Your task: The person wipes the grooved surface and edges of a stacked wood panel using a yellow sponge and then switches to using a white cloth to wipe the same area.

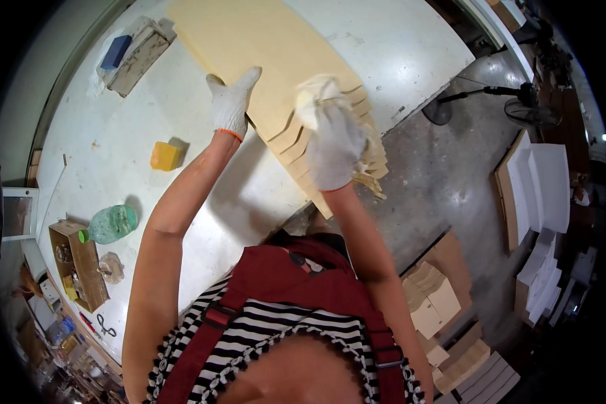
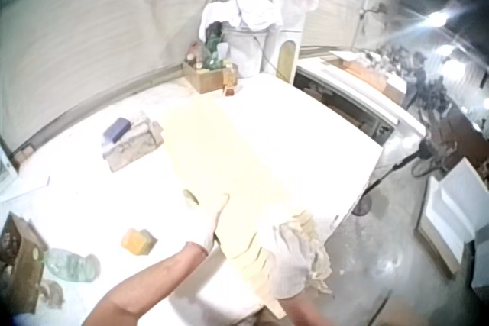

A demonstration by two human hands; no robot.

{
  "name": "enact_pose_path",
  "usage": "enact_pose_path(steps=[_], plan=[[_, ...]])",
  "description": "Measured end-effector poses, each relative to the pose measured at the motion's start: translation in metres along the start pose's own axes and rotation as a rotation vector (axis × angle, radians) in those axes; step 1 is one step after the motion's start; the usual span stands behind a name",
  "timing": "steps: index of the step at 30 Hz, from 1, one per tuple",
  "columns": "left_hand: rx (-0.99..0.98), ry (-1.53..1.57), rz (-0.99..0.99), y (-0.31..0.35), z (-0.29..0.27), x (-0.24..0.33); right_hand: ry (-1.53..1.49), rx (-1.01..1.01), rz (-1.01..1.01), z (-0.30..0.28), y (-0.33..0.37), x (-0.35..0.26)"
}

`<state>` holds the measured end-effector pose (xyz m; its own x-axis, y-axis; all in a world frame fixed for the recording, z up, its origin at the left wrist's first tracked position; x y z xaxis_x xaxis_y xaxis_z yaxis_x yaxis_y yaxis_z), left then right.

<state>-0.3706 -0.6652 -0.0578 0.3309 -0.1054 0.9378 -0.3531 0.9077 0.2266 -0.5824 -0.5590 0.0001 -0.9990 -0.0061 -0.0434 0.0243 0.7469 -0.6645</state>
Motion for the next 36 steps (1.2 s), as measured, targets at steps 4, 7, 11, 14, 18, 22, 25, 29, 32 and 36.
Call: enact_pose_path(steps=[4,7,11,14,18,22,25,29,32,36], plan=[[0.035,-0.064,-0.010,-0.001,-0.002,0.000,-0.216,-0.109,-0.078,-0.008,0.005,-0.012],[0.048,-0.053,0.059,-0.007,-0.002,-0.005,-0.331,-0.168,-0.172,-0.020,0.014,-0.020],[0.011,-0.018,0.070,-0.006,0.001,0.001,-0.468,-0.311,-0.286,-0.043,0.029,-0.036],[-0.058,0.151,0.024,-0.004,0.006,0.000,-0.563,-0.470,-0.451,-0.056,0.054,-0.050],[-0.017,0.157,0.048,-0.008,0.000,-0.003,-1.004,-0.540,0.063,-0.057,0.039,0.040],[-0.067,0.181,0.005,0.003,0.009,0.006,-0.654,-0.220,0.392,-0.030,-0.022,0.118],[-0.068,0.218,0.017,-0.003,0.009,0.001,0.053,-0.082,0.057,0.009,-0.013,0.073],[-0.030,0.149,0.029,-0.002,0.005,-0.001,0.130,0.038,0.148,0.002,0.005,0.048],[-0.033,0.187,0.038,-0.001,0.008,-0.002,-0.001,-0.051,0.073,0.018,0.028,0.035],[0.015,0.148,0.049,-0.009,0.003,-0.009,-0.244,-0.093,-0.041,-0.017,0.021,-0.001]])
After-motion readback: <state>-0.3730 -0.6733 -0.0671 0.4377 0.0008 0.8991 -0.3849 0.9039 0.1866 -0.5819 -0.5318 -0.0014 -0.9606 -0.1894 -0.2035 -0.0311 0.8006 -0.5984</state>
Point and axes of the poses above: each hand's wrist, its own y-axis away from the middle knuckle, its own z-axis out of the palm, x = y × z, the point moved 8 cm from there along -y, towards the middle knuckle, and after that the axes turned 14 degrees about y, right-handed, at the moved point
